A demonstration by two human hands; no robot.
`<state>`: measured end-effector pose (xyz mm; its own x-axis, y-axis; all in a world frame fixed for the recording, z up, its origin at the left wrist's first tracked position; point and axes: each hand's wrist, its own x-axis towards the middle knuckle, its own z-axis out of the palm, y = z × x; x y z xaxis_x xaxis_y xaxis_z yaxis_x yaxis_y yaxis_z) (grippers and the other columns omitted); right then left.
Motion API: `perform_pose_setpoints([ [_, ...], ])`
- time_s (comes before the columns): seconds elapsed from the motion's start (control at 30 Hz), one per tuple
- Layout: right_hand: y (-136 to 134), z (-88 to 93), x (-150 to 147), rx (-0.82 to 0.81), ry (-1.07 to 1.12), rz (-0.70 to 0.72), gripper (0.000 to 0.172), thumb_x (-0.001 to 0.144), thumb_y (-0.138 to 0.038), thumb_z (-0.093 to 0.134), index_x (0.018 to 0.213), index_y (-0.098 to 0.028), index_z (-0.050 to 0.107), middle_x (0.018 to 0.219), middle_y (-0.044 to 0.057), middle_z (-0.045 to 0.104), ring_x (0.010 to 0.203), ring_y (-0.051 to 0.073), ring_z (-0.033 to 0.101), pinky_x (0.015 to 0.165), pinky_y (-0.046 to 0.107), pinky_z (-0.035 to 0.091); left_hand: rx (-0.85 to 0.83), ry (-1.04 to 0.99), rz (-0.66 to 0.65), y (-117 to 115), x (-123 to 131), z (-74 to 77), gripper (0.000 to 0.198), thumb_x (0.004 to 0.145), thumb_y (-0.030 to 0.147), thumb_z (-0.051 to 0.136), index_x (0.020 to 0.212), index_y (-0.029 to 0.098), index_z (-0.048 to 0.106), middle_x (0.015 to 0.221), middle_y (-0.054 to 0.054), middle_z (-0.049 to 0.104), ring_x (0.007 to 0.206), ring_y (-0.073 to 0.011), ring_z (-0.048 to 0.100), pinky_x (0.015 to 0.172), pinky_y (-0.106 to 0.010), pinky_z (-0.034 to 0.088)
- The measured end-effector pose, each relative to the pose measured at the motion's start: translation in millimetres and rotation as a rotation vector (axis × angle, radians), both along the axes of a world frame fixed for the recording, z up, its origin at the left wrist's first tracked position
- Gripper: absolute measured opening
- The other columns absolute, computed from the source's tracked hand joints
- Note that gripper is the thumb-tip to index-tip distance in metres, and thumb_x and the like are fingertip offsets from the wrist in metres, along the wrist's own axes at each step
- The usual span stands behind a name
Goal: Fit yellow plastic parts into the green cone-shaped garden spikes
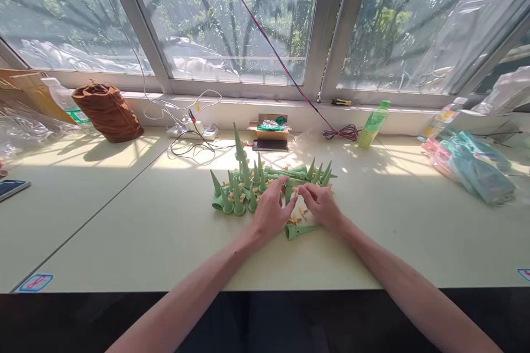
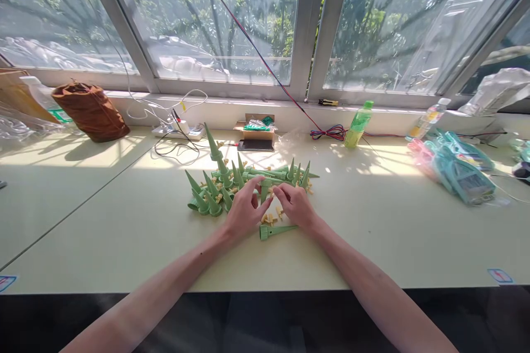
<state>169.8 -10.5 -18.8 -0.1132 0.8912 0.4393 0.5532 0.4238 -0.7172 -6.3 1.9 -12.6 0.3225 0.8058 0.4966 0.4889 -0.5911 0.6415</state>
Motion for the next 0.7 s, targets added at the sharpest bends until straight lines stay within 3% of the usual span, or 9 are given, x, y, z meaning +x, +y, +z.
perform_pose_setpoints([
  [0.17,-1.8,-0.2,-1.7,0.003,0.011,0.036,0.022,0.093,-0.040,0.053,0.095,-0.018,0.055,0.050,-0.010,0.039,0.044,0.009,0.033,0.049,0.023,0.027,0.015,-0.005,0.015,-0.3,0.0,1.0,0.041,0.087,0.028,0.059,0.125,0.020,0.047,0.094,-0.003,0.058,0.056,-0.0079,0.044,0.056,-0.022,0.041],
  [0.27,-1.5,-0.5,-1.2,0.007,-0.012,0.039,0.022,0.094,-0.039,0.051,0.087,-0.019,0.056,0.051,-0.008,0.038,0.046,0.009,0.032,0.049,0.024,0.027,0.012,0.002,0.011,-0.1,-0.3,1.2,0.041,0.087,0.028,0.059,0.125,0.019,0.048,0.093,-0.002,0.057,0.057,-0.0082,0.044,0.057,-0.023,0.042],
  [0.47,-0.6,1.3,-0.2,0.011,-0.047,0.029,0.038,0.098,-0.040,0.043,0.070,-0.018,0.054,0.054,-0.005,0.041,0.050,0.009,0.035,0.052,0.024,0.028,0.006,0.009,0.009,0.4,-0.3,0.4,0.041,0.087,0.028,0.060,0.125,0.020,0.048,0.089,-0.001,0.056,0.054,-0.0079,0.042,0.056,-0.023,0.042],
  [0.7,-1.8,-0.6,-1.3,-0.012,-0.009,0.030,0.023,0.094,-0.041,0.051,0.095,-0.018,0.056,0.050,-0.009,0.038,0.045,0.009,0.032,0.049,0.023,0.027,0.016,0.002,0.014,-0.3,-0.1,2.2,0.040,0.087,0.027,0.059,0.125,0.020,0.048,0.094,-0.003,0.058,0.059,-0.0092,0.047,0.057,-0.023,0.043],
])
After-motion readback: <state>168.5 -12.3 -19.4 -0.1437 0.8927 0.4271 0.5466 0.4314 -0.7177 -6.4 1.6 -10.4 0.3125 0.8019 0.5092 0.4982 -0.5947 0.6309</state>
